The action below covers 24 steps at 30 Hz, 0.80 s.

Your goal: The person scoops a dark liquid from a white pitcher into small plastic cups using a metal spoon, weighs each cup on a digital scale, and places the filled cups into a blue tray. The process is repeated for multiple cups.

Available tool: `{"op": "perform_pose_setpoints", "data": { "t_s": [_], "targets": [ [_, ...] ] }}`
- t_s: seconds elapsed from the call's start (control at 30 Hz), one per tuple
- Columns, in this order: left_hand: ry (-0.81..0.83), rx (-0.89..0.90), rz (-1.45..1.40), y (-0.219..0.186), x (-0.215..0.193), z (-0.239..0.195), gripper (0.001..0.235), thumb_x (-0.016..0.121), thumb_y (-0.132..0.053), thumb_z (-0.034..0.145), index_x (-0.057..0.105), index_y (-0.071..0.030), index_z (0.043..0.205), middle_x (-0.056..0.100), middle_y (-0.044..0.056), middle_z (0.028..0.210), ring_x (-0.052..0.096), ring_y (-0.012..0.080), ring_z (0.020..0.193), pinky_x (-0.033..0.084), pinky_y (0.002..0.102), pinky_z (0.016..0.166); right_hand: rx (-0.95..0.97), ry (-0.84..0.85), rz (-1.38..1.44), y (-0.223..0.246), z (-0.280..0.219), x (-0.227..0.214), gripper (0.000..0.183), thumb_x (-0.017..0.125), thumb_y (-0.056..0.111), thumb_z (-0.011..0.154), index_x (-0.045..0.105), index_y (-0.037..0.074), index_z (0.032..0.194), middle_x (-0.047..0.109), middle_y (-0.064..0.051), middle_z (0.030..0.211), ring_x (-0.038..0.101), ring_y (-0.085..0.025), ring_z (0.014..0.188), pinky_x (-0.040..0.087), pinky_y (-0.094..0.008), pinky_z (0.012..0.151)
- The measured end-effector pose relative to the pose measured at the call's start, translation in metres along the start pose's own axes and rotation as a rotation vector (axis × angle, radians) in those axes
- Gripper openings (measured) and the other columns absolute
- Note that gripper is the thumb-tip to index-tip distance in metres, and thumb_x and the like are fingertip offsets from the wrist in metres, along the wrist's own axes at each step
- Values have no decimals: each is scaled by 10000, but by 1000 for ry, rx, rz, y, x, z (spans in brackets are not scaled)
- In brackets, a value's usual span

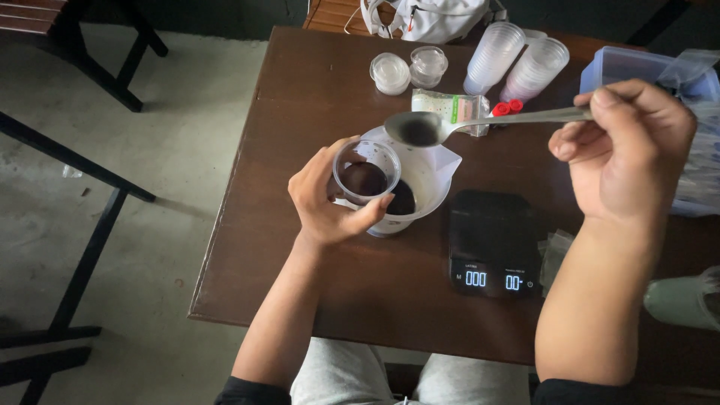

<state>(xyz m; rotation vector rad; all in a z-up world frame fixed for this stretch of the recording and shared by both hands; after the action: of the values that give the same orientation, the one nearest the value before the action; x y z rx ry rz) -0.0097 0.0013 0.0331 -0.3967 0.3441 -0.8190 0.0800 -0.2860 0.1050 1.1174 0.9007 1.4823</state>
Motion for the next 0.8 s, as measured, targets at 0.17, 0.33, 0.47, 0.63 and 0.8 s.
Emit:
{"op": "perform_pose_setpoints", "data": {
  "t_s": [0.17, 0.33, 0.47, 0.63, 0.8],
  "targets": [
    [-5, 2, -24, 1, 1, -1, 558, 792, -387, 789, 656, 30, 1134, 738, 156, 1044, 751, 274, 911, 613, 343, 829, -30, 92, -20, 2, -10, 11, 149, 630, 122, 1031, 630, 0, 946, 597, -144, 683, 523, -225, 491, 454, -307, 501],
    [-7, -4, -35, -1, 1, 1, 535, 795, -376, 785, 662, 27, 1111, 734, 142, 1025, 744, 266, 899, 605, 334, 808, -49, 126, -50, 2, -20, 21, 152, 645, 125, 1044, 630, -7, 969, 591, -111, 725, 646, -213, 561, 529, -299, 516],
    [-3, -7, -51, -2, 0, 2, 545, 812, -363, 767, 658, 41, 1098, 726, 159, 1010, 737, 279, 878, 602, 343, 797, -73, 129, -98, 7, -31, 28, 175, 657, 133, 1045, 632, -37, 1013, 625, -129, 794, 684, -186, 628, 583, -265, 541],
    [-10, -4, -46, -1, 1, 1, 551, 793, -398, 782, 661, 32, 1101, 731, 147, 1002, 739, 268, 867, 600, 332, 785, -308, 150, -302, 23, -48, 40, 182, 621, 50, 1105, 606, -123, 1047, 625, -211, 884, 684, -256, 674, 577, -295, 557],
    [-7, -10, -57, -3, 0, 2, 544, 793, -385, 783, 661, 34, 1104, 736, 148, 1007, 742, 261, 868, 600, 324, 791, -539, 204, -461, 35, -62, 49, 230, 591, 13, 1111, 599, -207, 1043, 639, -291, 848, 702, -311, 699, 554, -309, 573]
  ]
}}
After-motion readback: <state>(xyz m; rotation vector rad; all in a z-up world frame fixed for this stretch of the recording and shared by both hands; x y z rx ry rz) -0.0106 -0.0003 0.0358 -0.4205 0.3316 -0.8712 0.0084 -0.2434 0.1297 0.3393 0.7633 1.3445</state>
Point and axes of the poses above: each hand's wrist, its own z-axis towards the middle knuckle, its own x-axis out of the palm, y = z × x, the point moved 2 cm from there along z, towards the middle knuckle
